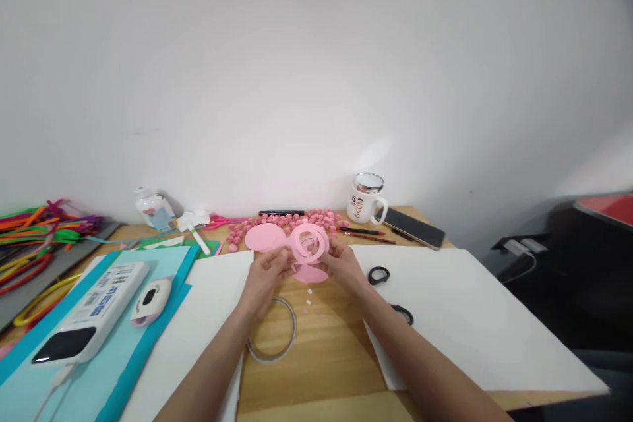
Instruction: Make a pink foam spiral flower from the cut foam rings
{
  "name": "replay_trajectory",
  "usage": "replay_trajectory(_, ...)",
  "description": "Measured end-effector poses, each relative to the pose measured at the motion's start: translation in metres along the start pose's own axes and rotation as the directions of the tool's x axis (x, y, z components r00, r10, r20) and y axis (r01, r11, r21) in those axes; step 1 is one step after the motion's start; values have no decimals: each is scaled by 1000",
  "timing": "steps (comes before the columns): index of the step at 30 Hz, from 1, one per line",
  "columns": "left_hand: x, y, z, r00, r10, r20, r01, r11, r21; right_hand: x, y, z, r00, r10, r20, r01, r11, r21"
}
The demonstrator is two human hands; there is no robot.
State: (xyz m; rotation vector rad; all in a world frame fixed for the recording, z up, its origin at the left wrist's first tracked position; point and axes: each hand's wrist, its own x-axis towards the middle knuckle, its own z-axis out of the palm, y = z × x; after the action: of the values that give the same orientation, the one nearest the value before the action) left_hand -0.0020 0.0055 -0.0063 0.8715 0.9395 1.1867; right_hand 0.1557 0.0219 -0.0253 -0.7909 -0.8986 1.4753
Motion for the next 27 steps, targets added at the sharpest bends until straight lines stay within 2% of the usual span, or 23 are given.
replay_trajectory(4, -4, 2, 3, 996, -72, 52, 70, 997, 36, -2, 0, 3, 999, -43, -5, 43, 999, -27)
replay_trajectory(10, -3, -1, -1, 993, -8, -119, 33, 978, 205, -3, 0, 3, 993, -115, 1, 115, 993, -17)
replay_trajectory(12, -2, -2, -1, 993, -78, -91, 96, 971, 218, -3, -1, 4, 993, -122, 9, 122, 993, 12)
replay_trajectory(15, -3, -3, 2, 981, -188, 45, 183, 977, 109, -5, -2, 7, 991, -118, 55, 116, 992, 48)
replay_trajectory(17, -4, -2, 5, 981, -157, 111, 158, 987, 0, -6, -2, 7, 990, -102, 92, 99, 994, 37)
replay_trajectory(19, -4, 0, 5, 986, -103, 128, 114, 991, -76, -7, -1, 7, 990, -77, 115, 76, 997, 11)
replay_trajectory(24, -3, 5, 2, 1000, -11, 3, 11, 994, -110, -8, -2, 10, 993, -25, 115, 27, 1000, -11)
replay_trajectory(27, -2, 4, 2, 997, 21, -81, -29, 995, -93, -8, -5, 13, 994, 42, 99, -44, 999, 27)
